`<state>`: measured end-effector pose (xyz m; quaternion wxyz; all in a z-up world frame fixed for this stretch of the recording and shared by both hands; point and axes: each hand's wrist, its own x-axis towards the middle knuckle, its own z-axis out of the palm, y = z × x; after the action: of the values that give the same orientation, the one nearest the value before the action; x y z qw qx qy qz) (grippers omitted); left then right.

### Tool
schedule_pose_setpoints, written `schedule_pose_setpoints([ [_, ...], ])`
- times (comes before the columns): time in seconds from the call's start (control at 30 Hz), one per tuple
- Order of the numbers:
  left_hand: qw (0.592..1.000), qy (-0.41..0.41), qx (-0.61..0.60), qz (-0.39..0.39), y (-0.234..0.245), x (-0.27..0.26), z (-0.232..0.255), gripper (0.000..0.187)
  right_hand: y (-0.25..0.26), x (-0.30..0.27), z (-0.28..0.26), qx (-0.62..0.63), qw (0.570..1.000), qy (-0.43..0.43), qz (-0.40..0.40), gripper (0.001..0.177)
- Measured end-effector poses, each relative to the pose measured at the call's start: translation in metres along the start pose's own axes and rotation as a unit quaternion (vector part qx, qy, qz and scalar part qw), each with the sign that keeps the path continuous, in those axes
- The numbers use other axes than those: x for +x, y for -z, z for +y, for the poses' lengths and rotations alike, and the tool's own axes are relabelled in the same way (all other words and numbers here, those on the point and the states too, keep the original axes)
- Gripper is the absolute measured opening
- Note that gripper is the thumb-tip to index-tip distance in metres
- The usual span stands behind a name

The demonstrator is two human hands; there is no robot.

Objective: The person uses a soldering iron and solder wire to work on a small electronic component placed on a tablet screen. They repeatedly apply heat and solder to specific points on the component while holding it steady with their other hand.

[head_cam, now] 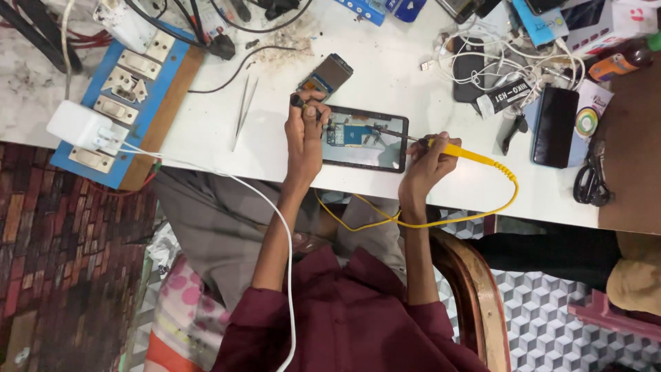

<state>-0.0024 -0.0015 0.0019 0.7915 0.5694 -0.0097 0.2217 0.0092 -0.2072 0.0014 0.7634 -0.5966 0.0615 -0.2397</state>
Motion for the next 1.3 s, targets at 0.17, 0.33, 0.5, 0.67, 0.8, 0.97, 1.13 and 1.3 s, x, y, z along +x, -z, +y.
schedule_pose_setpoints([
  [0.17, 1.0, 0.002, 0.015, 0.0, 0.0, 0.0, 0.001, 0.04, -0.003, -0.002, -0.006, 0.001, 1.0, 0.012, -0.015, 0.027],
  [0.33, 1.0, -0.01, 0.023, -0.004, -0.002, 0.001, 0.001, 0.041, -0.007, -0.007, -0.015, -0.065, 0.996, 0.058, -0.026, 0.025],
  [0.5, 1.0, -0.01, 0.017, -0.008, -0.001, 0.002, 0.0, 0.042, -0.015, -0.015, -0.025, -0.16, 0.977, 0.134, -0.035, 0.027],
  [0.67, 1.0, -0.005, 0.023, -0.004, -0.001, 0.002, 0.001, 0.042, -0.028, -0.02, -0.04, -0.198, 0.964, 0.163, -0.064, 0.025],
  [0.8, 1.0, -0.01, 0.004, -0.004, -0.001, 0.001, 0.001, 0.041, -0.035, -0.023, -0.045, -0.207, 0.96, 0.175, -0.072, 0.026],
  [0.97, 1.0, -0.009, 0.004, -0.002, -0.001, 0.001, 0.001, 0.039, -0.027, -0.006, -0.032, -0.128, 0.988, 0.082, 0.021, 0.027],
  [1.13, 1.0, -0.003, -0.014, 0.003, 0.0, 0.0, 0.002, 0.039, 0.003, 0.017, -0.016, 0.081, 0.996, -0.032, 0.01, 0.032],
  [1.3, 1.0, -0.005, -0.017, -0.005, -0.001, 0.0, 0.0, 0.039, 0.023, 0.024, -0.003, 0.099, 0.988, -0.103, -0.054, 0.021],
])
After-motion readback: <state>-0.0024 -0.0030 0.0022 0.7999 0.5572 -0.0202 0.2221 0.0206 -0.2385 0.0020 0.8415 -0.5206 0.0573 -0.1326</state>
